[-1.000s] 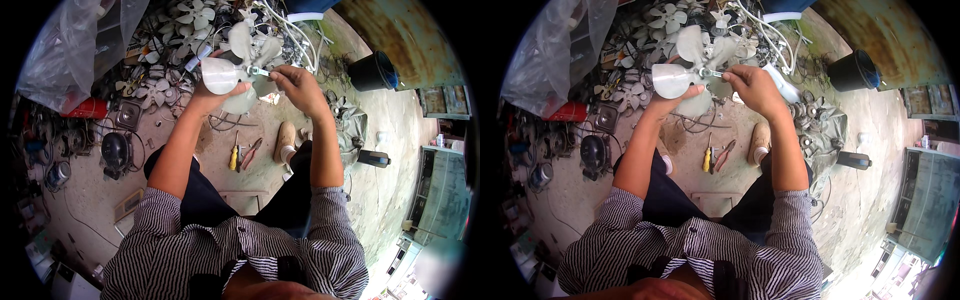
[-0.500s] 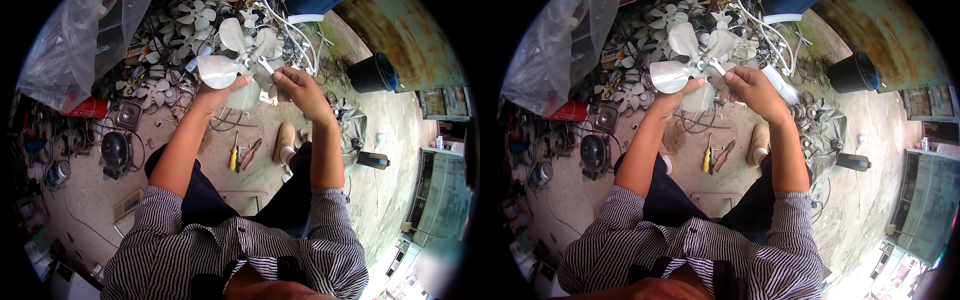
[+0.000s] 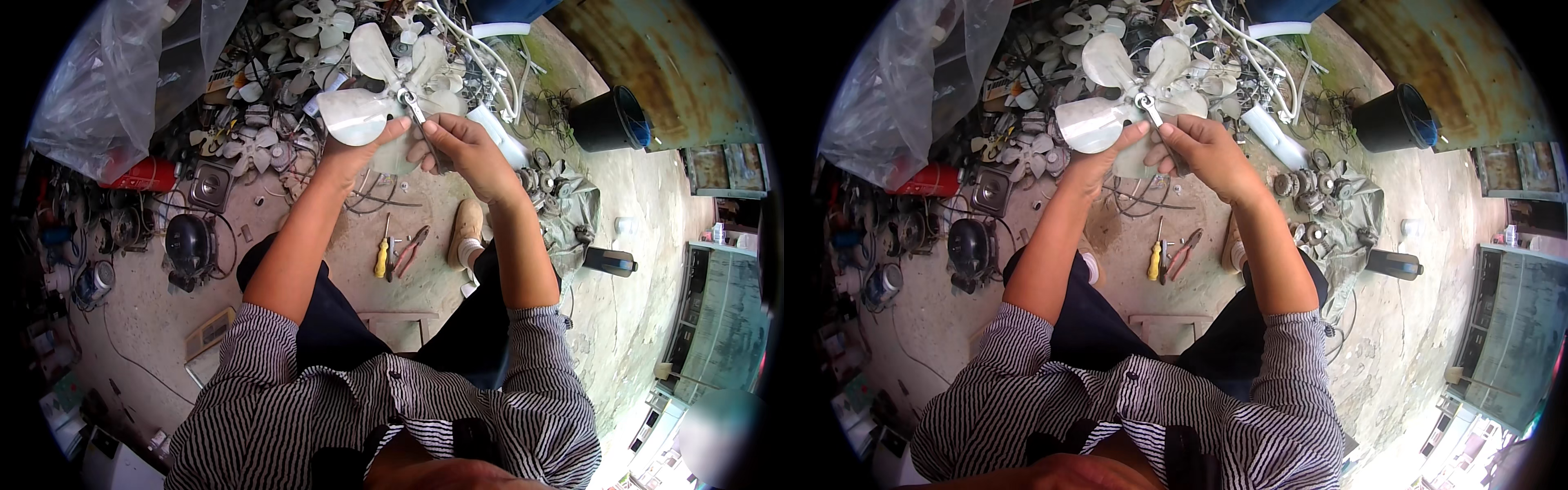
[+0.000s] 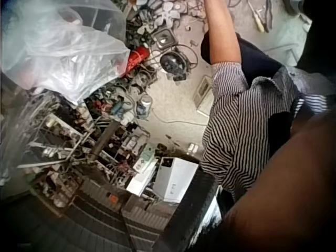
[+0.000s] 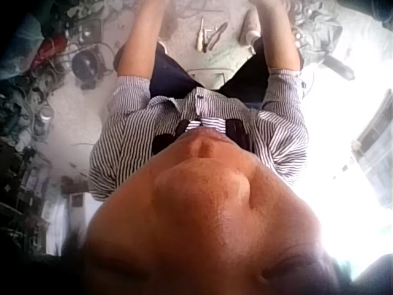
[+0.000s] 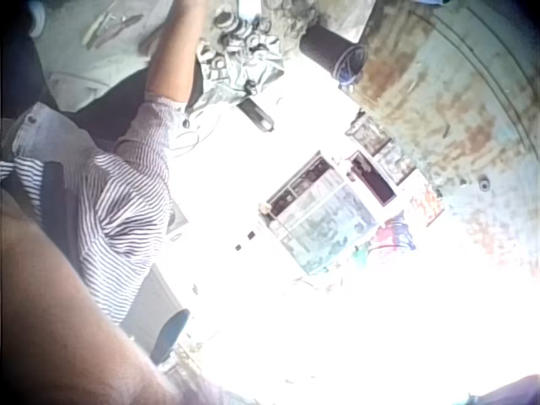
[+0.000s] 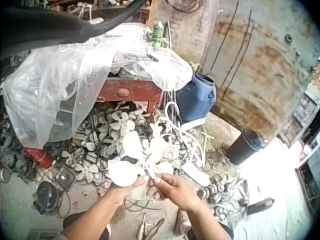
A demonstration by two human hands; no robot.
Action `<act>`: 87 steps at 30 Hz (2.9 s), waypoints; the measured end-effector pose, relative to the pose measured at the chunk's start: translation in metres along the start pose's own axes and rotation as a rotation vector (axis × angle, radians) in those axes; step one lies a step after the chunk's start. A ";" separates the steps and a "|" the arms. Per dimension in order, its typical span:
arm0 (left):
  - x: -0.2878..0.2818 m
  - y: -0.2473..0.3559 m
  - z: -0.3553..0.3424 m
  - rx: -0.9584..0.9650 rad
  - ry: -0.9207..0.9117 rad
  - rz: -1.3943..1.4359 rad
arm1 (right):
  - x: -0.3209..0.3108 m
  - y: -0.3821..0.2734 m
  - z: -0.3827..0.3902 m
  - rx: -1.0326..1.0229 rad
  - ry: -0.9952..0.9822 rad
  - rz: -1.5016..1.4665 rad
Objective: The person disassembles and reassembles white plastic fan blades using a wrench and pliers. They remove a blade from a motor housing, tighten the central nut, and reattach the blade to the motor.
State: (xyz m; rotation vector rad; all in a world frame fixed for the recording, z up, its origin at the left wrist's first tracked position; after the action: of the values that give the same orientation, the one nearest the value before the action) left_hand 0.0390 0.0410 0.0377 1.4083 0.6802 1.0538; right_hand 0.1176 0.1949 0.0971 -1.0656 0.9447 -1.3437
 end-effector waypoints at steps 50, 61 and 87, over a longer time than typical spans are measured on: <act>0.000 -0.001 0.000 0.110 -0.012 -0.089 | -0.015 0.000 -0.001 0.029 0.020 0.152; 0.006 0.000 0.004 0.066 -0.028 -0.166 | -0.029 -0.027 0.016 -0.228 0.336 0.675; 0.004 0.002 0.002 0.148 0.025 -0.079 | -0.008 0.007 -0.003 0.077 -0.053 -0.054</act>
State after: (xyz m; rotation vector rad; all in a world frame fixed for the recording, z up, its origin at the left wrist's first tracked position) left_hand 0.0421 0.0428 0.0408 1.4844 0.8396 0.9762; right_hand 0.1158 0.2026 0.0893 -1.0697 0.8238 -1.3785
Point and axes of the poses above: each hand's wrist, its own z-axis away from the middle knuckle, its own x-axis out of the palm, y = z × x, the point moved 2 cm from there along -z, towards the middle knuckle, and after that the axes turned 4 degrees about -z, right-handed, at the moved point
